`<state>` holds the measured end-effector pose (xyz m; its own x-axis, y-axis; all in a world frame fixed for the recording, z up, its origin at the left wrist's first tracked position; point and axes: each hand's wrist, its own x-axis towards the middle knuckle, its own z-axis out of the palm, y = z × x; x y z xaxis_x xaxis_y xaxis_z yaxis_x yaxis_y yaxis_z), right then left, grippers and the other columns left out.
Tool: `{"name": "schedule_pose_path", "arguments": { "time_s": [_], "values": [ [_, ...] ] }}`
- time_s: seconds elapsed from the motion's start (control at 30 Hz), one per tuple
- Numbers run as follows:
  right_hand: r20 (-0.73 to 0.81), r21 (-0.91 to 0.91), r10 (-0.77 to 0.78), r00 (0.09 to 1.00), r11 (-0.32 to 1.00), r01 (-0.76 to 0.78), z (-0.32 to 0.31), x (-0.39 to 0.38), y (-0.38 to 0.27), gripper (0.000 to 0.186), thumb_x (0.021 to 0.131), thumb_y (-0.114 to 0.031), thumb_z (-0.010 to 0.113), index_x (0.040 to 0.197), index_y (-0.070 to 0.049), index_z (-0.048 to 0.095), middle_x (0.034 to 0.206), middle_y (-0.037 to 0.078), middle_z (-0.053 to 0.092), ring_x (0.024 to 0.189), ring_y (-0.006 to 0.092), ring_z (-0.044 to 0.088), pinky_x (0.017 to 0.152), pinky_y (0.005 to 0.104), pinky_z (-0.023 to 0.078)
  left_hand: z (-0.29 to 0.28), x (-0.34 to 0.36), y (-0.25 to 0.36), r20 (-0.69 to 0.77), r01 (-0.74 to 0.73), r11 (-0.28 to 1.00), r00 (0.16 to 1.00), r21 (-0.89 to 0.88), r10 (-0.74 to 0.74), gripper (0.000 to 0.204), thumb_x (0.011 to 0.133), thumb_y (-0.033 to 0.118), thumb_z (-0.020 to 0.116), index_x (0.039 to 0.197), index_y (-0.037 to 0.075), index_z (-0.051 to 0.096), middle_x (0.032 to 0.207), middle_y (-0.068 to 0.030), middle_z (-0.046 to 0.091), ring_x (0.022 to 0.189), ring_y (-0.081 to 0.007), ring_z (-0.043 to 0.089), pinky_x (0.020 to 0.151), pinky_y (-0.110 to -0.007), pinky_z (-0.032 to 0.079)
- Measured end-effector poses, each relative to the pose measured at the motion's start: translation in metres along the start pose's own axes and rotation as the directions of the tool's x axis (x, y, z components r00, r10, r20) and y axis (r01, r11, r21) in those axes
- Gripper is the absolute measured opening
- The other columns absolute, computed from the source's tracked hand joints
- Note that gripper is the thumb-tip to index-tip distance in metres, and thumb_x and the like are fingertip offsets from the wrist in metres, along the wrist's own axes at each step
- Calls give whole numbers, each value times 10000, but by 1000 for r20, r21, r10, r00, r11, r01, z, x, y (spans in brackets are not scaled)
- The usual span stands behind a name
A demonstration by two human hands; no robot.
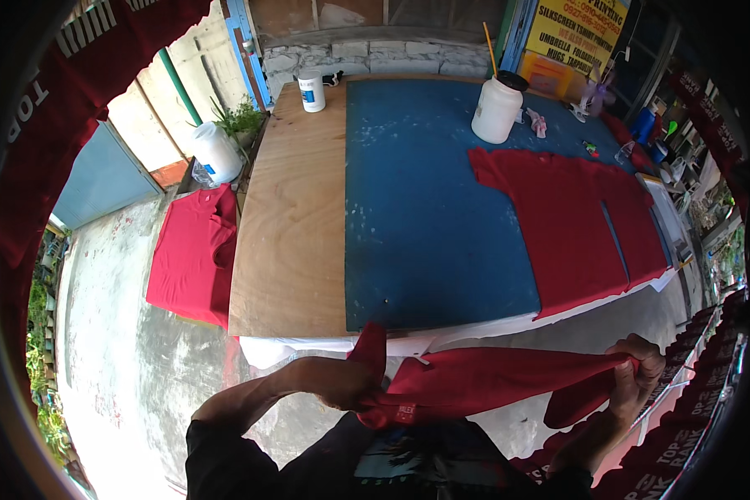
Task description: The person lays out red t-shirts on a table, aligns a screen printing frame, and uses a squeegee to pull white ink across the screen to print a design onto each shirt. After printing, the person lifts each shirt and hangs it on a drying rack.
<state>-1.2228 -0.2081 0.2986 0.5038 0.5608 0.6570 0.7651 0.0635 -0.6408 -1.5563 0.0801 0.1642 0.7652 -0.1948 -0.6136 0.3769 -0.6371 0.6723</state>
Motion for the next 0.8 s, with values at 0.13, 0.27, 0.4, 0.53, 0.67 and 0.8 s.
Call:
{"name": "schedule_pose_path", "arguments": {
  "time_s": [0.13,0.27,0.4,0.53,0.67,0.8],
  "values": [
    [-23,-8,87,996,996,-88,-11,-7,4,316,978,-316,777,1006,-8,712,917,72,664,874,168,586,844,325,450,21,-24,-38,-359,-29,999,933,-16,21,272,1048,256,699,1226,52,723,989,-186,761,858,-352,691,813,-429,542],
    [-179,-18,129,975,991,-134,-19,-2,22,228,1079,-230,671,1090,-6,712,1031,68,700,983,160,596,926,318,445,13,-80,-39,-738,-273,874,661,-402,-133,174,1078,128,679,1154,-23,720,919,-91,751,867,-143,665,798,-337,540],
    [-268,-49,140,953,986,-159,-31,19,40,277,1148,-243,570,1175,-6,712,1131,49,701,1082,151,589,1019,318,426,-6,-117,-8,-913,-429,817,307,-386,-270,129,1083,58,623,1083,-34,714,831,32,643,760,-30,503,689,-236,443],
    [-303,-87,74,950,991,-105,-36,68,60,293,1153,-265,571,1176,-11,714,1129,36,703,1080,137,584,1019,303,429,-42,-144,26,-971,-436,873,3,-217,-239,134,1083,90,646,1032,-14,711,842,27,667,765,-32,519,702,-224,434],
    [-349,-88,-36,936,996,6,-33,157,77,298,1139,-275,608,1166,-9,741,1062,17,718,1010,107,596,981,291,451,-110,-167,50,-955,-221,974,-296,55,-13,191,1094,171,667,1001,9,708,846,31,680,780,-29,540,729,-215,429],
    [-310,-167,-148,939,981,100,-6,289,101,276,1119,-279,653,1125,-25,759,1011,-19,712,957,69,588,930,254,453,-214,-180,58,-929,-132,981,-360,139,83,241,1100,235,679,995,20,711,808,62,632,760,-6,493,702,-200,403]
  ]
}}
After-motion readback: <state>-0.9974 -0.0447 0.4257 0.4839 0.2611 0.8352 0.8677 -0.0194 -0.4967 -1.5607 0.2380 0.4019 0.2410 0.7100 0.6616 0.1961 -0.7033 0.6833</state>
